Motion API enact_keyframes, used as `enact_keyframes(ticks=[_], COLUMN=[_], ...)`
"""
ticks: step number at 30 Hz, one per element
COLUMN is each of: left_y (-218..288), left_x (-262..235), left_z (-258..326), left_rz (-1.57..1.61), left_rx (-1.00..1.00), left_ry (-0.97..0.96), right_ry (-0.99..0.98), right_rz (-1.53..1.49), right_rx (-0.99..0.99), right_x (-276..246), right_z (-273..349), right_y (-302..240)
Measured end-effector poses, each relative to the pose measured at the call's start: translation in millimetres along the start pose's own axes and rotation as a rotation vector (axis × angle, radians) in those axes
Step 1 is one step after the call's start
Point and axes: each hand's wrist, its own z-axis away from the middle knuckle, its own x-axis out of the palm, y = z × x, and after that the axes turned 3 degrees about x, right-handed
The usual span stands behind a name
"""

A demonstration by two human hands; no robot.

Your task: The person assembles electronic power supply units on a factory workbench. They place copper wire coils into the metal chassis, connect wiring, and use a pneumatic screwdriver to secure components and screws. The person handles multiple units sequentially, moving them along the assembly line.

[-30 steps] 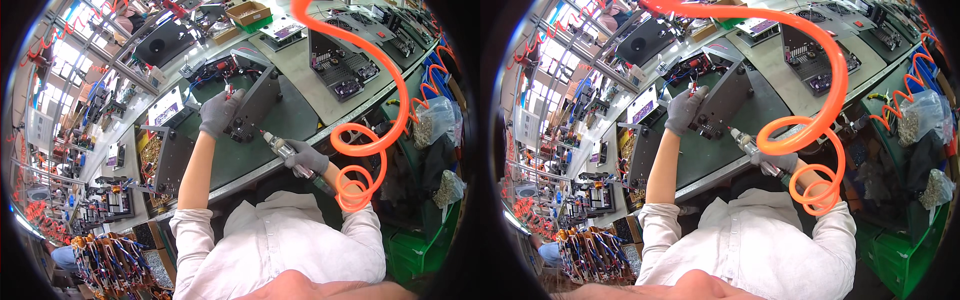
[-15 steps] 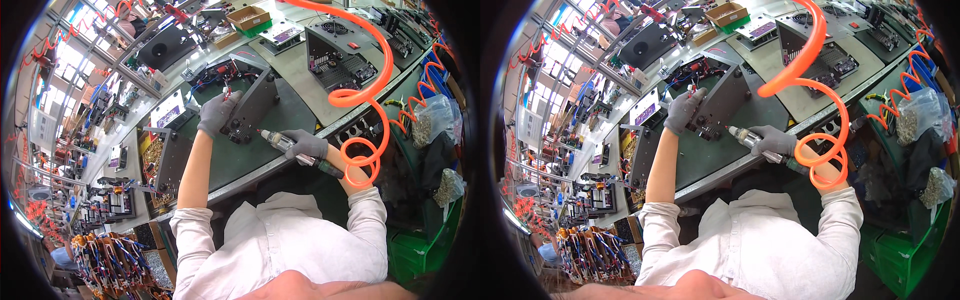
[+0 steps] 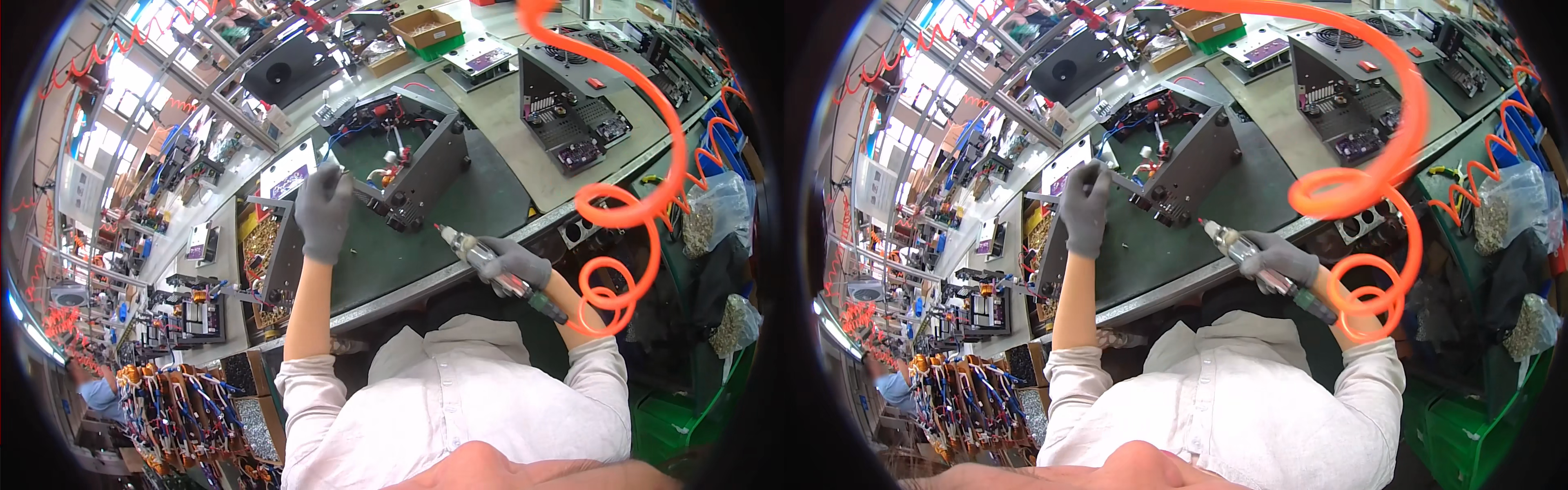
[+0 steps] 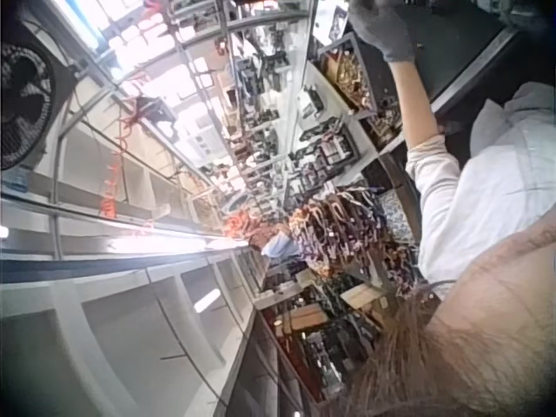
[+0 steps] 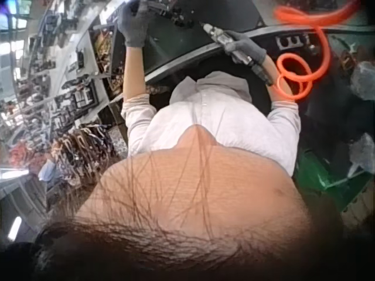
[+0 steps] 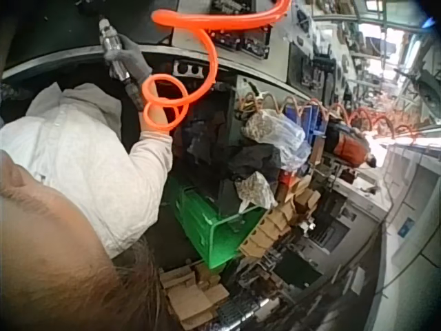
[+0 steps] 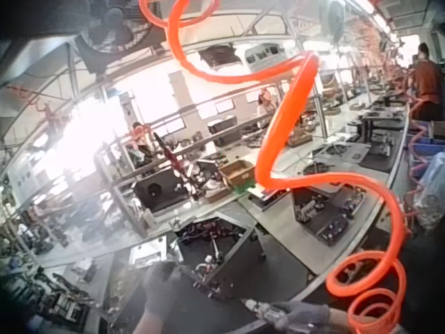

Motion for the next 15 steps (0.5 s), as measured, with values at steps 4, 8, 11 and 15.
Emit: enact_keyframes(ticks=[4, 8, 11, 15], left_y=[-38.2, -92.6, -84.6, -74.2], left_x=[-15.6, 18.4, 12.2, -1.0], left_z=[62.3, 108.2, 91.0, 80.4], left_rz=[-0.719, -1.129, -1.034, -0.91], left_rx=[0.318, 0.388, 0.269, 0.077], left_ry=[-0.377, -0.6, -0.679, -0.606], right_ry=[-0.071, -0.117, -0.099, -0.12], right_rz=[-0.04, 0.0, 0.05, 0.049], right_rx=[0.01, 0.033, -0.043, 0.011], right_x=[11.4, 30.5, 39.6, 61.1], right_z=[6.1, -0.9, -11.1, 0.7], right_y=[7.5, 6.5, 17.6, 2.3])
